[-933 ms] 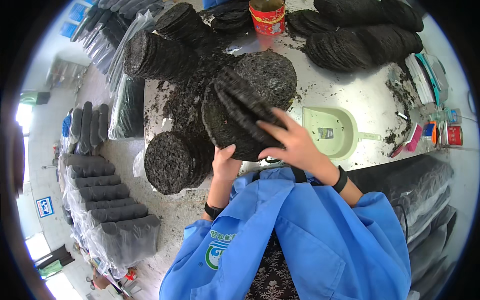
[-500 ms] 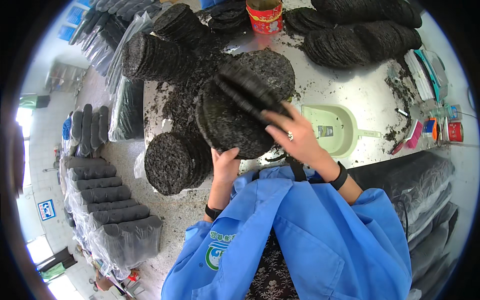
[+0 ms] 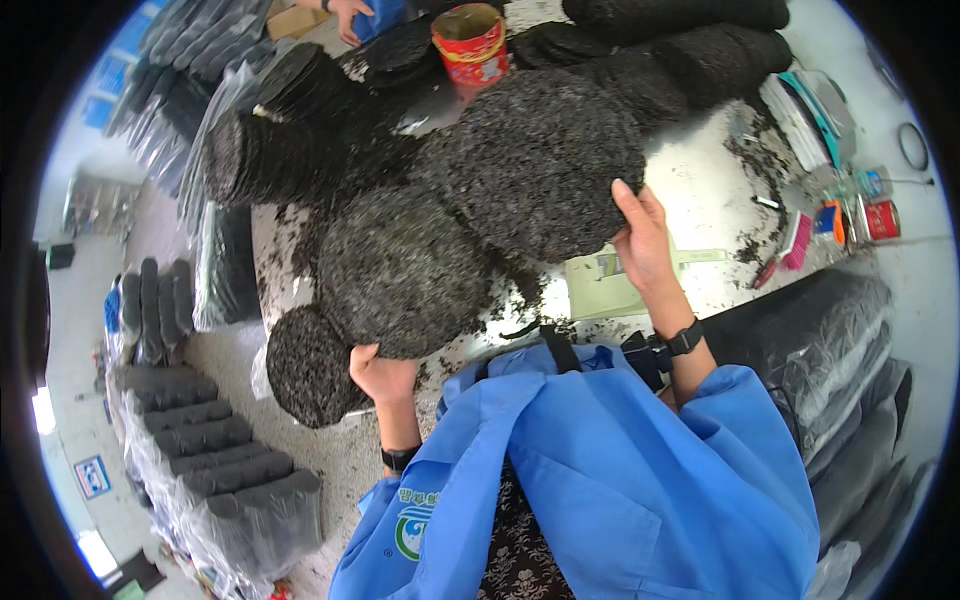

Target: The person sorts dark, dried seaweed sheets on a metal table, separating them into neat stacks. They also use a red container to scoop loose seaweed fragments and pour them into a large plastic bag. The person handles the seaweed sheets by hand, occasionally using a sieve to sift the material.

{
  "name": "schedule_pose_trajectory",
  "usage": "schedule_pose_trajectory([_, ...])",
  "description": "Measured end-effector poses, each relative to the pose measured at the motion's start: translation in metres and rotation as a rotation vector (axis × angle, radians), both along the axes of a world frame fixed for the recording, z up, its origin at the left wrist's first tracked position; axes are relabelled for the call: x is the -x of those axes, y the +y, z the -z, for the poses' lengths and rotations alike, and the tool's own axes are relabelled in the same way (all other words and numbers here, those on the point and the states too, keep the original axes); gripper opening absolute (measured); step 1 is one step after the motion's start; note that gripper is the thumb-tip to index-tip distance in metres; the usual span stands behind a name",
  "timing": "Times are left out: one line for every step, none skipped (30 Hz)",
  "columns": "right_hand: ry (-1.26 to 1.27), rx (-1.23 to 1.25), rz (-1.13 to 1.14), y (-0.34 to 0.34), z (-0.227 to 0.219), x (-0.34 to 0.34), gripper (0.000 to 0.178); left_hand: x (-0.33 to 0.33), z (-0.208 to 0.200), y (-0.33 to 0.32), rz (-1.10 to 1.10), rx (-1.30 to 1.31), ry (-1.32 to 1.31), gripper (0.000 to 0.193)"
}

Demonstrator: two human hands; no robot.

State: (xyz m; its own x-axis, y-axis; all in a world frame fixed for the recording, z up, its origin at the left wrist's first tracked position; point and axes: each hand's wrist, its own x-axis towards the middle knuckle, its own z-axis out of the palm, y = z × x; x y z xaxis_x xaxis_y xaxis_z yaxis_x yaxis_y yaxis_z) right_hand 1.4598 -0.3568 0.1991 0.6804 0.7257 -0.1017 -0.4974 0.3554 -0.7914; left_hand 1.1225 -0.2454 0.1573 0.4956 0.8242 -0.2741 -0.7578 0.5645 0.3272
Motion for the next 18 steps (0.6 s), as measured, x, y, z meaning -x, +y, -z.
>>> schedule_pose_trajectory([-0.002,0.0,-0.017,-0.001,-0.002,-0.002,0.021,-0.001,0.001,0.001,-0.002,-0.007,-0.019,0.07])
schedule_pose_trajectory([0.003,-0.004,-0.038,-0.002,-0.003,-0.003,0.021,-0.001,0.0,0.001,-0.008,-0.017,-0.03,0.071])
schedule_pose_trajectory([-0.014,0.0,-0.024,-0.002,-0.004,-0.003,0.022,-0.002,-0.001,0.002,0.004,-0.031,-0.032,0.071])
schedule_pose_trajectory([-0.031,0.004,-0.01,-0.003,-0.004,-0.004,0.023,-0.004,-0.002,0.003,0.014,-0.044,-0.035,0.071])
schedule_pose_trajectory([-0.047,0.009,0.003,-0.004,-0.004,-0.004,0.025,-0.005,-0.003,0.003,0.024,-0.057,-0.037,0.071])
schedule_pose_trajectory([-0.057,-0.002,0.025,-0.004,-0.005,-0.004,0.027,-0.007,-0.006,0.004,0.035,-0.067,-0.037,0.072])
schedule_pose_trajectory([-0.067,-0.014,0.046,-0.002,-0.007,-0.003,0.03,-0.009,-0.009,0.004,0.047,-0.077,-0.038,0.072])
schedule_pose_trajectory([-0.072,-0.026,0.062,0.002,-0.008,0.001,0.033,-0.008,-0.011,0.004,0.052,-0.088,-0.034,0.072])
schedule_pose_trajectory([-0.115,-0.014,0.102,0.006,-0.022,0.01,0.042,-0.008,-0.012,0.004,0.064,-0.128,-0.048,0.073])
schedule_pose_trajectory([-0.241,0.119,0.096,0.002,-0.02,0.007,0.043,-0.011,-0.011,0.003,0.052,-0.129,-0.026,0.074])
schedule_pose_trajectory([-0.365,0.251,0.083,-0.003,-0.017,0.005,0.044,-0.013,-0.015,0.002,0.049,-0.138,-0.028,0.074])
schedule_pose_trajectory([-0.561,0.266,0.086,0.001,-0.02,0.011,0.038,-0.019,-0.018,0.002,0.044,-0.135,-0.021,0.074])
schedule_pose_trajectory([-0.764,0.285,0.115,0.002,-0.024,0.015,0.032,-0.026,-0.019,0.002,0.045,-0.131,-0.018,0.074])
schedule_pose_trajectory([-0.947,0.296,0.159,0.004,-0.029,0.02,0.028,-0.033,-0.024,0.003,0.039,-0.118,0.002,0.074])
schedule_pose_trajectory([-1.11,0.323,0.072,0.006,-0.033,0.032,0.028,-0.042,-0.025,0.0,0.061,-0.157,0.06,0.073])
schedule_pose_trajectory([-1.275,0.334,-0.012,0.009,-0.037,0.044,0.029,-0.045,-0.013,0.001,0.116,-0.224,0.08,0.068])
schedule_pose_trajectory([-1.425,0.317,-0.095,0.013,-0.04,0.057,0.03,-0.051,-0.015,-0.002,0.151,-0.268,0.098,0.067])
schedule_pose_trajectory([-1.577,0.234,-0.062,0.021,-0.044,0.073,0.035,-0.057,-0.019,-0.005,0.194,-0.309,0.106,0.067])
